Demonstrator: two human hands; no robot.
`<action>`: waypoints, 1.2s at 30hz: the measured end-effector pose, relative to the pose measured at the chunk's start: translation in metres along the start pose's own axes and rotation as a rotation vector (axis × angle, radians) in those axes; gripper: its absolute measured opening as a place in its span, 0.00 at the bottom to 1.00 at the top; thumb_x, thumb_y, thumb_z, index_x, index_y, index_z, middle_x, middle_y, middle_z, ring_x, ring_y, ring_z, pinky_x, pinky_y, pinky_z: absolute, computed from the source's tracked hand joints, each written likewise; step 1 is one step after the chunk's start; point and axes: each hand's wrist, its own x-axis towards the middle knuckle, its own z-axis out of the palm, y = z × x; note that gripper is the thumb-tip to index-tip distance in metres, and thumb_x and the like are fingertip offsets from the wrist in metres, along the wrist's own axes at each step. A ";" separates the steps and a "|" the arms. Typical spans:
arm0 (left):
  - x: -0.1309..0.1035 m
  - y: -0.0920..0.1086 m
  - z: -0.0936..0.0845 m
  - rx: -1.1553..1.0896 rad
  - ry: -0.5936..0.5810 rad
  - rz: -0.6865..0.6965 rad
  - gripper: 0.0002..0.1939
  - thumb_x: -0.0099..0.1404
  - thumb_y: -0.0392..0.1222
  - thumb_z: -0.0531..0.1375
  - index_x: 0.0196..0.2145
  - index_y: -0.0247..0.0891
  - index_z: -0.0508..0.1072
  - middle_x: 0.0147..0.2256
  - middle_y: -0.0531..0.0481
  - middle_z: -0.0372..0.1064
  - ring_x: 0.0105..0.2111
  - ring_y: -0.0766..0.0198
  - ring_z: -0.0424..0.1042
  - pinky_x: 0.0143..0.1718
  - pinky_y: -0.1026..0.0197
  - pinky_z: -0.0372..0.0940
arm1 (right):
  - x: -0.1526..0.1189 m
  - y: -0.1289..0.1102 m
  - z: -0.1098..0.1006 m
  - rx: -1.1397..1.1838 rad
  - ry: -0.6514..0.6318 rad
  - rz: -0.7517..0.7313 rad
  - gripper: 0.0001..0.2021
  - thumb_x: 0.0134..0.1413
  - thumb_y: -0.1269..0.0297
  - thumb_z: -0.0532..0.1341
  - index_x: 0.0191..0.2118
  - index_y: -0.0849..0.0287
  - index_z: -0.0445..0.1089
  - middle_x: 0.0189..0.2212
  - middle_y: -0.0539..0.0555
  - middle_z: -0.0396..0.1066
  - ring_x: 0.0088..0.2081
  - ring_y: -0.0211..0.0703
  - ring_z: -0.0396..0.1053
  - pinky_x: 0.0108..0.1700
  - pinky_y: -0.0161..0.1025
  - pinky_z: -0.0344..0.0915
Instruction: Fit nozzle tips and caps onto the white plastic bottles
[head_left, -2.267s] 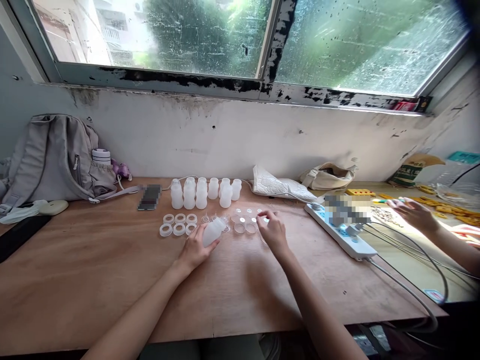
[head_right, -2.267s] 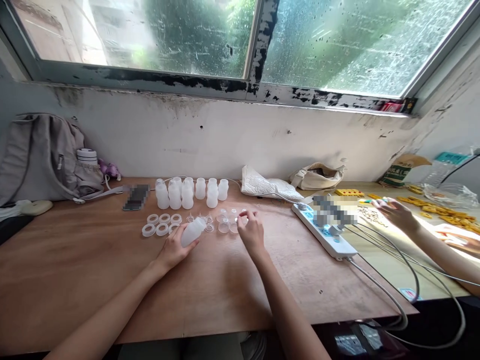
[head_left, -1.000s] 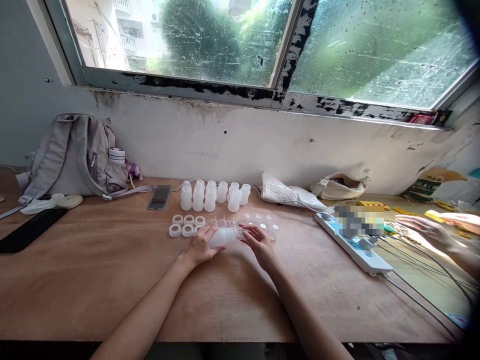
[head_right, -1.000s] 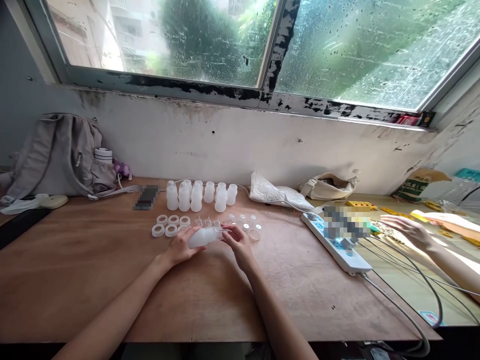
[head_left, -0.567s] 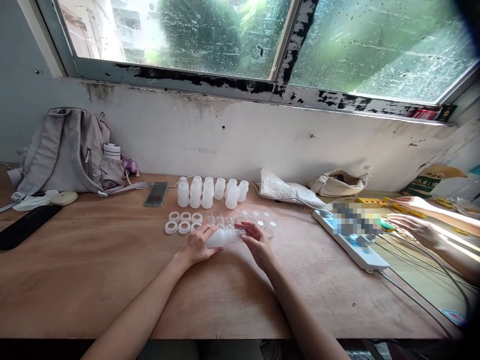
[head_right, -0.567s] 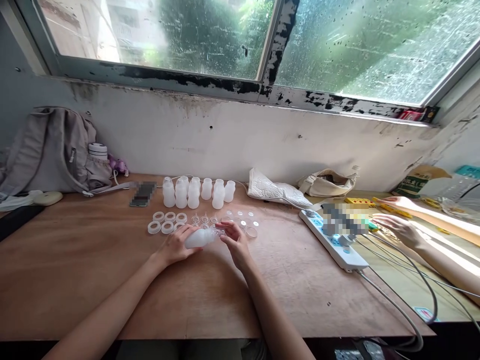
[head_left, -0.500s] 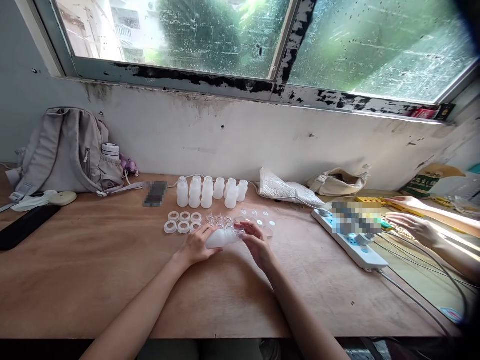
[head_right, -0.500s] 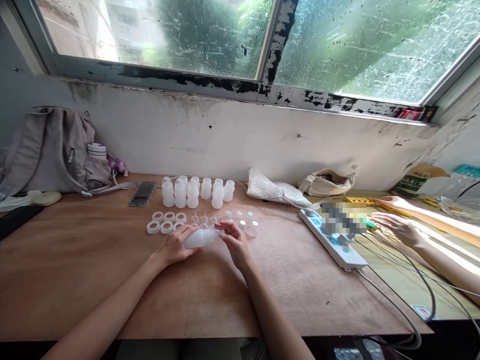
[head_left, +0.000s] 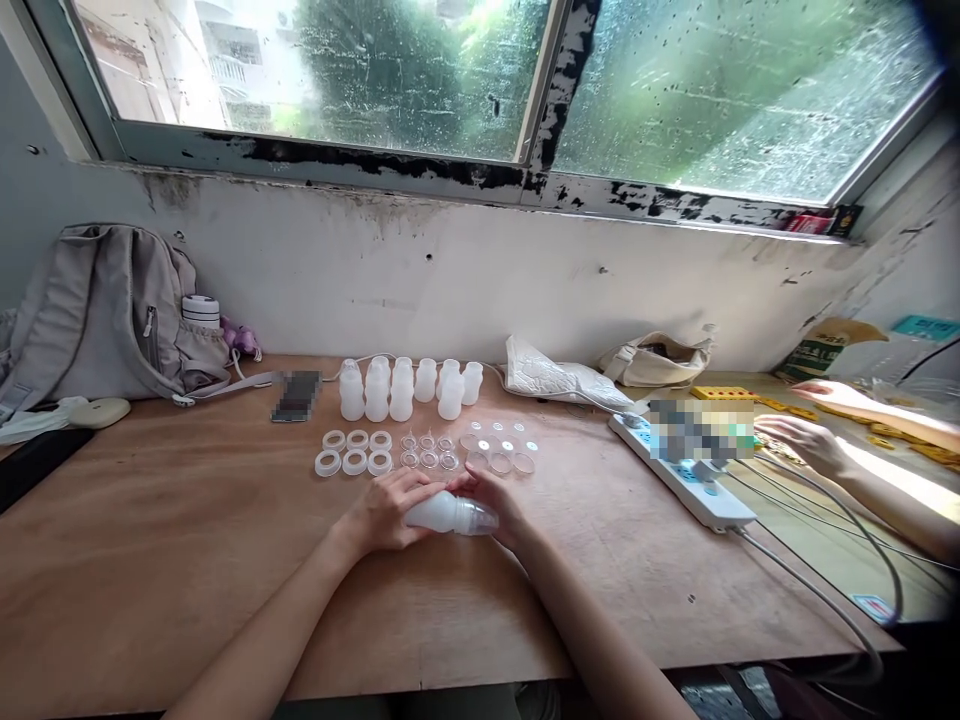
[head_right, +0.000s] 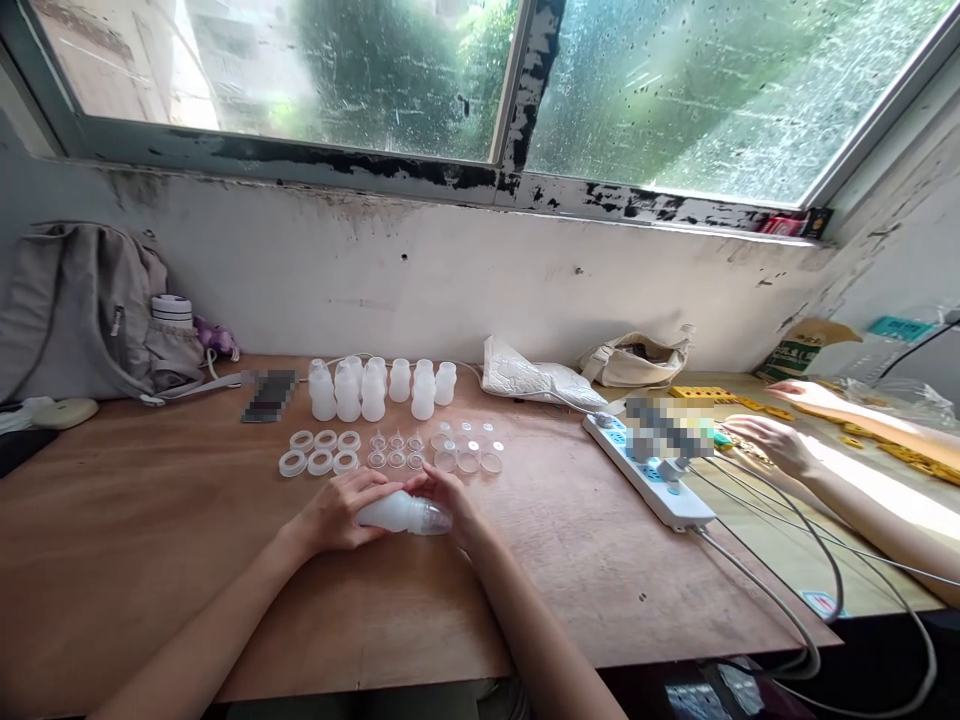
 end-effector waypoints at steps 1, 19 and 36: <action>0.000 0.001 -0.002 0.002 -0.009 0.009 0.26 0.53 0.47 0.58 0.50 0.44 0.62 0.40 0.47 0.66 0.39 0.58 0.66 0.40 0.56 0.62 | 0.000 0.000 0.000 0.005 -0.006 0.013 0.17 0.48 0.52 0.56 0.24 0.62 0.71 0.24 0.54 0.71 0.26 0.41 0.67 0.29 0.37 0.62; -0.003 0.011 -0.005 0.091 -0.044 0.111 0.25 0.51 0.46 0.57 0.47 0.36 0.64 0.36 0.45 0.67 0.33 0.58 0.66 0.32 0.58 0.64 | -0.004 0.010 0.009 -0.173 0.049 -0.162 0.19 0.49 0.57 0.57 0.14 0.63 0.65 0.18 0.50 0.62 0.23 0.35 0.59 0.28 0.33 0.53; 0.000 0.001 0.012 0.141 0.089 0.126 0.23 0.55 0.48 0.55 0.47 0.35 0.64 0.37 0.44 0.68 0.34 0.59 0.67 0.35 0.57 0.64 | -0.001 0.002 0.007 -0.106 0.116 -0.278 0.17 0.49 0.56 0.55 0.17 0.62 0.64 0.21 0.51 0.62 0.24 0.36 0.59 0.28 0.34 0.57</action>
